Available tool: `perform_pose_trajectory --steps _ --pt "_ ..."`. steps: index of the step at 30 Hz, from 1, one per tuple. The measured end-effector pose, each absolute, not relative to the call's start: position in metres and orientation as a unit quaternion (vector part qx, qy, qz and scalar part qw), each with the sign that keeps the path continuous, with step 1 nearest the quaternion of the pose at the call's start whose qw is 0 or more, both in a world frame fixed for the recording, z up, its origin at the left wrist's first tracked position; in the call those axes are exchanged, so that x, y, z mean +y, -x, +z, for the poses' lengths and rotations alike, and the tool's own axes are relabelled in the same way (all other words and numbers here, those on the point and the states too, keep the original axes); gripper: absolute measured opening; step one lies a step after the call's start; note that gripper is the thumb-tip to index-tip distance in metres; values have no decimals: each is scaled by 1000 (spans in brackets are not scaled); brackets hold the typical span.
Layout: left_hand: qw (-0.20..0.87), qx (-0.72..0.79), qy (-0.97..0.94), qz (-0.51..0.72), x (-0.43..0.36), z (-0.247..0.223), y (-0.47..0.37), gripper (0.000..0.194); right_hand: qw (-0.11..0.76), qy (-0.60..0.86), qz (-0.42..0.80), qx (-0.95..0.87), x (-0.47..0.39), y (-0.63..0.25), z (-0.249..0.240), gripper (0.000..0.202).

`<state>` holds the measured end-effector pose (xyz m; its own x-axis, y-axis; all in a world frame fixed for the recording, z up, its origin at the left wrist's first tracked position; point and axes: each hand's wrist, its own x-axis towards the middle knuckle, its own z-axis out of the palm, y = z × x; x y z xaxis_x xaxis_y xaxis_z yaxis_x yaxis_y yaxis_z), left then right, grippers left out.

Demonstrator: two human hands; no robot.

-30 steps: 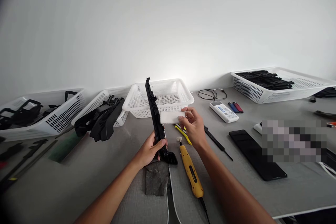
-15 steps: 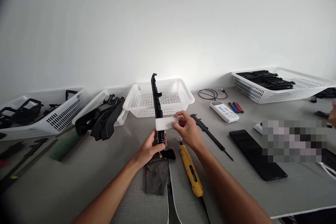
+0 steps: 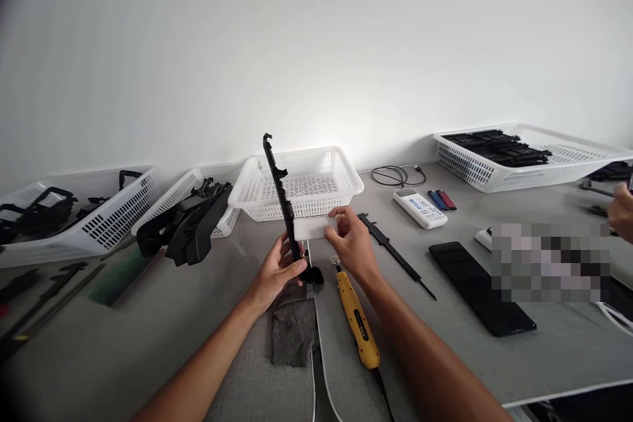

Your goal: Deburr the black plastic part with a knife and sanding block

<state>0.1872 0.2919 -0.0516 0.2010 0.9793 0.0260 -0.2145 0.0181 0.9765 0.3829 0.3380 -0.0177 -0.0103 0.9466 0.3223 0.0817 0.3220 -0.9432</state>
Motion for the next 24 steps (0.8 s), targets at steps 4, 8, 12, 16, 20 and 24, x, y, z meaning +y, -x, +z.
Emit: perform_pose_trajectory --steps 4,8,12,16,20,24 --pt "599 386 -501 491 292 -54 -188 90 535 469 361 -602 343 -386 -21 21" --pt "596 385 -505 492 292 -55 -187 91 539 475 361 -594 348 -392 -21 22" --pt "589 394 -508 491 294 -56 -185 82 586 435 409 -549 348 -396 -22 27" --pt "590 407 -495 491 295 -60 -183 68 501 350 542 -577 344 -389 -27 31" --pt "598 402 -458 521 296 -60 -184 48 431 358 586 -585 342 -380 -34 31" --pt "617 381 -431 536 296 -53 -187 51 419 384 586 -578 347 -386 -35 35"
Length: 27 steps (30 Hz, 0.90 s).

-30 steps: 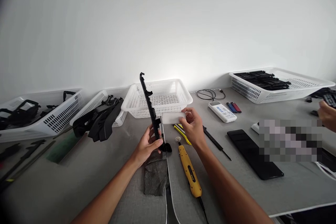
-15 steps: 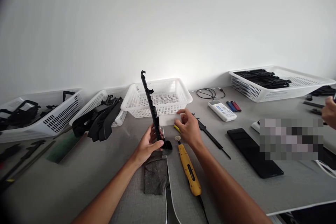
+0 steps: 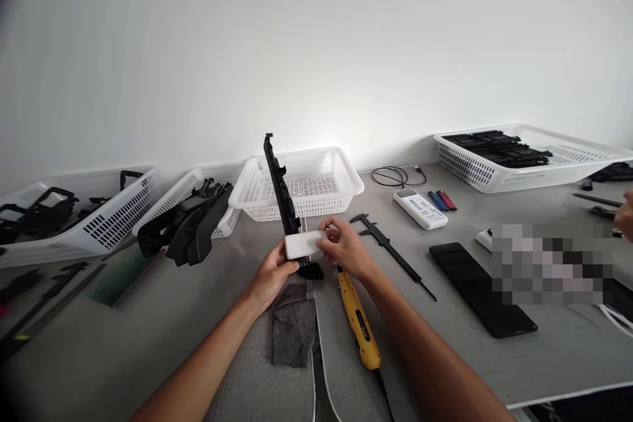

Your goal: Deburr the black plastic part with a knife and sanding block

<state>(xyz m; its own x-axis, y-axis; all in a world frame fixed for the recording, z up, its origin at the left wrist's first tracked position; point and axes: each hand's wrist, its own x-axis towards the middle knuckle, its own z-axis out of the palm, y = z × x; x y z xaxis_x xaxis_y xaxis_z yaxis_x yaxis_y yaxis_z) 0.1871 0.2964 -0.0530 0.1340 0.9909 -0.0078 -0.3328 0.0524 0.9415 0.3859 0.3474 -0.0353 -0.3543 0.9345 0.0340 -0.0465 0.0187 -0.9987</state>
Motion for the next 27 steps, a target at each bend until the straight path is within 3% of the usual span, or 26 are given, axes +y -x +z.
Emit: perform_pose_trajectory --steps 6,14,19,22,27 --pt "643 341 -440 525 296 -47 -184 53 463 408 536 -576 351 -392 -35 28" --pt "627 344 -509 479 294 -56 -179 94 487 414 516 -571 346 -384 -33 31" --pt "637 352 -492 478 292 -48 -179 90 513 449 474 -557 351 -395 -27 30" --pt "651 351 -470 482 291 -43 -179 87 539 410 518 -522 350 -400 -23 35" --pt "655 335 -458 499 291 -45 -181 69 479 322 573 -582 339 -385 -20 37"
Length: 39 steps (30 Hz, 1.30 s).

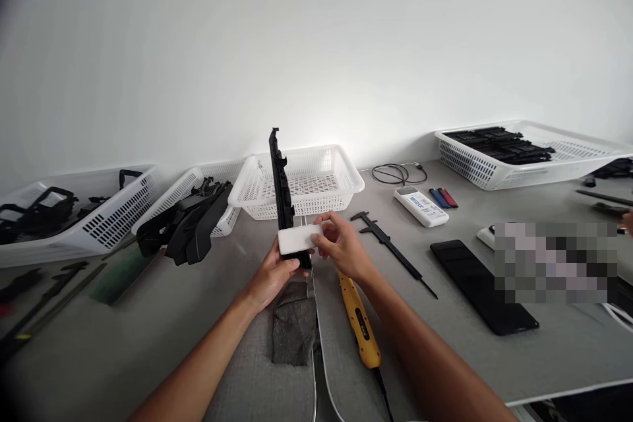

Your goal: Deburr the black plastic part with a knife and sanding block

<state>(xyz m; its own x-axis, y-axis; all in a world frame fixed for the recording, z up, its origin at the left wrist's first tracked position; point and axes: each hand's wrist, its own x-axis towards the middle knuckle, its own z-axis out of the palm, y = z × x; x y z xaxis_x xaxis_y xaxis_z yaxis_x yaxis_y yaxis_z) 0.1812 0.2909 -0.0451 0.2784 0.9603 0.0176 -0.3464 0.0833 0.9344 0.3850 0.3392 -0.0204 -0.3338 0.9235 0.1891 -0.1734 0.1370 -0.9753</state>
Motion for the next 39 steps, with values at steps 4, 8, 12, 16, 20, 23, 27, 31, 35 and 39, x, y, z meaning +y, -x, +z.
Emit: perform_pose_trajectory --steps 4,8,12,16,20,23,27,31,35,39 --pt "657 319 -464 502 290 -48 -184 63 460 332 549 -614 339 -380 -24 35" --pt "663 310 -459 503 291 -45 -184 58 478 354 542 -593 346 -390 -25 36" --pt "657 332 -434 519 292 -44 -184 50 498 351 559 -562 344 -391 -22 39" --pt "636 337 -433 543 293 -48 -185 59 458 338 577 -586 340 -385 -20 37" --pt "614 353 -452 542 293 -46 -185 65 472 365 561 -573 343 -393 -18 36" --pt "601 362 -457 547 295 -43 -184 64 494 365 574 -541 345 -399 -15 37" --pt "596 362 -453 555 296 -42 -183 68 439 343 613 -560 345 -398 -17 35" --pt "578 379 -480 540 296 -47 -182 62 450 391 581 -555 347 -400 -18 34" --pt "573 376 -504 525 295 -57 -182 54 509 350 574 -537 341 -394 -12 36" --pt "602 374 -509 488 292 -64 -184 52 464 312 578 -595 330 -373 -14 38"
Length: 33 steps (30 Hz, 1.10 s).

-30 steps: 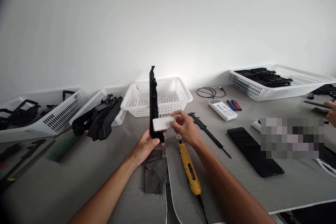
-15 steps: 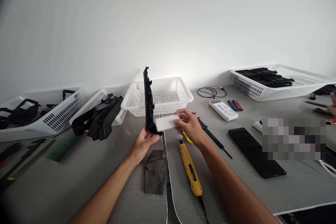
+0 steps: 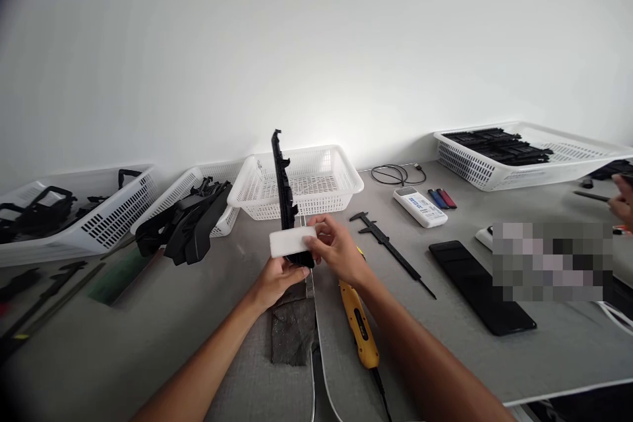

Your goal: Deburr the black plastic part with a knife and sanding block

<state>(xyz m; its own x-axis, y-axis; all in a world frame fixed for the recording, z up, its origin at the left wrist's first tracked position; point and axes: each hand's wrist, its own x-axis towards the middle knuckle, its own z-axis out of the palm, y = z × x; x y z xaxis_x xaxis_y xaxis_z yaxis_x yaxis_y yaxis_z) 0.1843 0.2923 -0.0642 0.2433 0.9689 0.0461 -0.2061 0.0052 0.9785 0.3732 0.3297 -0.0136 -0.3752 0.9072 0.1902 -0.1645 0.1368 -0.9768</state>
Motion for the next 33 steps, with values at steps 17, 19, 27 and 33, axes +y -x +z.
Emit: perform_pose_trajectory --steps 17,19,27,33 --pt "613 368 -484 504 292 -62 -186 58 445 353 521 -637 334 -382 -16 32" --pt "620 358 -484 503 292 -57 -186 57 485 393 479 -617 339 -387 -19 33" --pt "648 332 -451 516 292 -48 -186 52 543 353 540 -538 344 -397 -17 46" --pt "657 327 -450 510 290 -45 -187 53 421 342 605 -583 336 -394 -10 31"
